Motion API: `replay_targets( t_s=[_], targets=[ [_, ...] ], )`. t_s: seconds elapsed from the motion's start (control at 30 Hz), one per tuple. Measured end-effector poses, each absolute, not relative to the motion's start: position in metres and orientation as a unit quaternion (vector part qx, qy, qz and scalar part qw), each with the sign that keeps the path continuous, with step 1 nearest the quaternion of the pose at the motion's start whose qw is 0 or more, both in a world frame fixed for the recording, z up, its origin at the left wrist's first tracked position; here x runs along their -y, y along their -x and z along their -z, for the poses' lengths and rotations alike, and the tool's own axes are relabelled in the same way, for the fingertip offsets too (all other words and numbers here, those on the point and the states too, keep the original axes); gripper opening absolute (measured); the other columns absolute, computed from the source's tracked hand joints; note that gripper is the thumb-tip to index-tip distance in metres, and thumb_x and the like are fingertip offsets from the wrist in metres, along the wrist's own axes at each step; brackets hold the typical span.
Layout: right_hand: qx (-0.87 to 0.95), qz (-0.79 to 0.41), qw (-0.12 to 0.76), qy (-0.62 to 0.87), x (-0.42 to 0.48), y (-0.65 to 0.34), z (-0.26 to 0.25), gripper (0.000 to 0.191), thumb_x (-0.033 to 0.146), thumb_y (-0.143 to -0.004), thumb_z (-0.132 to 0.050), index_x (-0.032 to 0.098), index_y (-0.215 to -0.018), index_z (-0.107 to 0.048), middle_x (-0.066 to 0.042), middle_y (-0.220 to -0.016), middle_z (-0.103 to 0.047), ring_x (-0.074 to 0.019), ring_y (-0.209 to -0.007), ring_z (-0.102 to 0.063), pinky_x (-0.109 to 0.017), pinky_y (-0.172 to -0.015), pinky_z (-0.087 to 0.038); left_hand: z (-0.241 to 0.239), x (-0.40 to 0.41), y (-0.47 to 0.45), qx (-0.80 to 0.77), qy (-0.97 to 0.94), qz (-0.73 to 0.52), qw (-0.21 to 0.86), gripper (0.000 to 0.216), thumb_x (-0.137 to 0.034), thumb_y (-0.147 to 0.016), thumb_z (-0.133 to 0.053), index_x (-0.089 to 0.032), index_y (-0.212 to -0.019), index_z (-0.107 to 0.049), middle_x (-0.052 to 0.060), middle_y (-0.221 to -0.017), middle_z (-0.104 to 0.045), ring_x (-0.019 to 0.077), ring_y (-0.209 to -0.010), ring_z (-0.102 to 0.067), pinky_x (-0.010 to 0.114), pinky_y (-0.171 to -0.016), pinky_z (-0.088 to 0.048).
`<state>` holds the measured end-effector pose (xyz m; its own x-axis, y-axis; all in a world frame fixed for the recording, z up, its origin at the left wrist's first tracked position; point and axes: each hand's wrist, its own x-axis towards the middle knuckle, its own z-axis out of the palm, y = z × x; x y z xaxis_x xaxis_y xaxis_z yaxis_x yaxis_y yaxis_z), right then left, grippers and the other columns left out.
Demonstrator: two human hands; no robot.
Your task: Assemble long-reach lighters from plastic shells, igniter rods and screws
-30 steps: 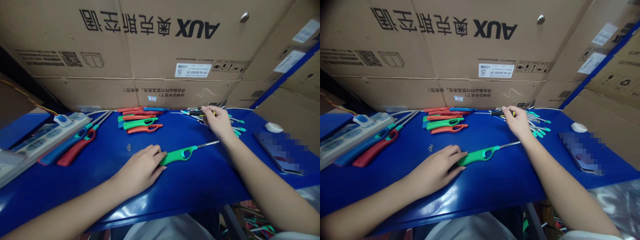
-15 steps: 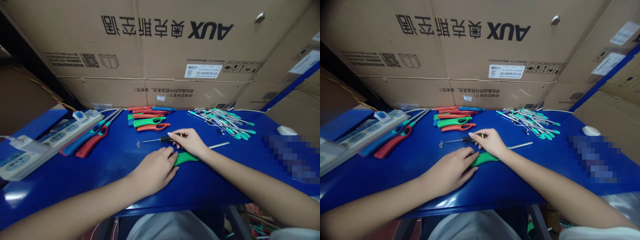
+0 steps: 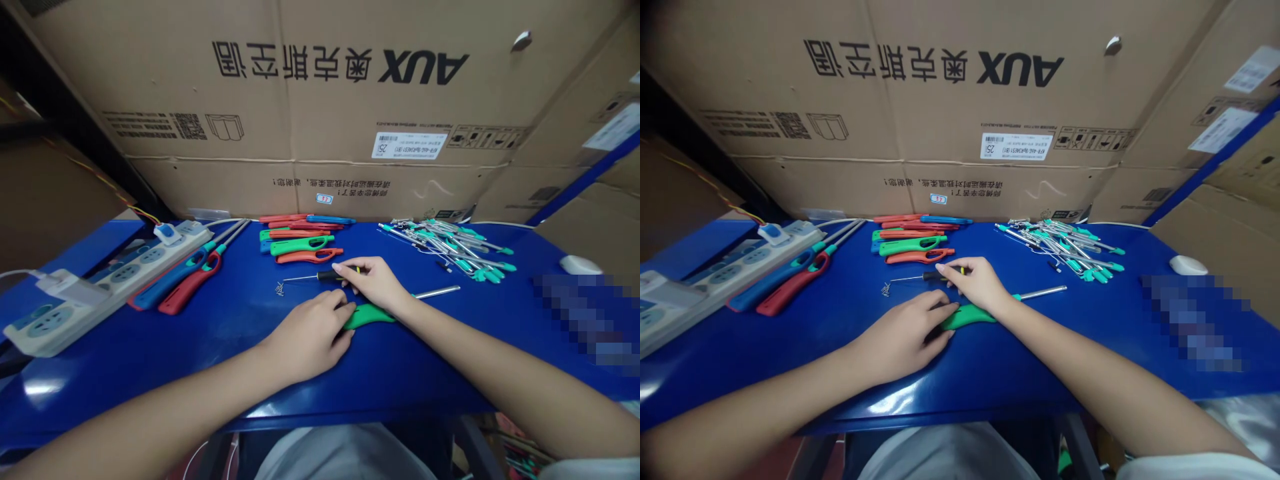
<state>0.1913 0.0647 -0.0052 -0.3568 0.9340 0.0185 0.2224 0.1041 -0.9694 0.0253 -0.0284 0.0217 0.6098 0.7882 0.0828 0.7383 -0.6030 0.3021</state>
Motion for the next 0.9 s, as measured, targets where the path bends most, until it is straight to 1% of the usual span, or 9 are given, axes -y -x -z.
replay_targets(
  t_s=[0.23,0.33,0.53,0.73,0.9],
  targets=[
    [0.681,-0.476,0.349,0.433,-0.064,-0.194,0.007,0.043,0.059,-0.079,-0.074,0.018,-0.089,-0.081,-0.004,-0.071,-0.074,-0.0136,-0.054,-0.058,-0.025,-0.049,-0.040,-0.011,0.027,-0.022,-0.416,-0.886,-0.152,0.137,0.036,-0.027,-0.097,-0.054,-0.015,-0.129,-0.064,0.013,-0.115,-0.064,0.0281,-0.107,-0.063,0.043,-0.093,-0.057],
    [0.671,-0.486,0.356,0.432,-0.063,-0.195,0.004,0.043,0.058,-0.078,-0.074,0.017,-0.088,-0.080,-0.004,-0.069,-0.072,-0.0125,-0.052,-0.055,-0.025,-0.048,-0.040,-0.007,0.026,-0.021,-0.413,-0.883,-0.164,0.150,0.037,-0.029,-0.097,-0.056,-0.016,-0.131,-0.064,0.013,-0.116,-0.064,0.0271,-0.108,-0.063,0.042,-0.093,-0.057],
    [0.626,-0.519,0.376,0.445,-0.062,-0.196,-0.001,0.052,0.064,-0.070,-0.079,0.015,-0.088,-0.079,-0.003,-0.065,-0.070,-0.0095,-0.047,-0.049,-0.025,-0.047,-0.039,-0.004,0.022,-0.020,-0.404,-0.876,-0.191,0.184,0.038,-0.029,-0.096,-0.059,-0.017,-0.131,-0.064,0.011,-0.116,-0.064,0.0251,-0.108,-0.064,0.039,-0.093,-0.057],
    [0.651,-0.499,0.377,0.430,-0.062,-0.198,-0.001,0.044,0.058,-0.076,-0.076,0.018,-0.093,-0.080,-0.003,-0.069,-0.072,-0.0108,-0.050,-0.051,-0.026,-0.050,-0.042,-0.003,0.021,-0.020,-0.399,-0.872,-0.208,0.192,0.036,-0.029,-0.096,-0.060,-0.020,-0.129,-0.066,0.010,-0.114,-0.064,0.0243,-0.104,-0.065,0.040,-0.092,-0.058],
    [0.673,-0.473,0.371,0.431,-0.061,-0.198,0.001,0.041,0.056,-0.079,-0.074,0.018,-0.094,-0.080,-0.003,-0.070,-0.071,-0.0124,-0.052,-0.051,-0.027,-0.050,-0.040,-0.002,0.021,-0.019,-0.398,-0.874,-0.205,0.188,0.037,-0.028,-0.096,-0.059,-0.017,-0.130,-0.065,0.010,-0.114,-0.064,0.0244,-0.104,-0.064,0.039,-0.093,-0.057]
  ],
)
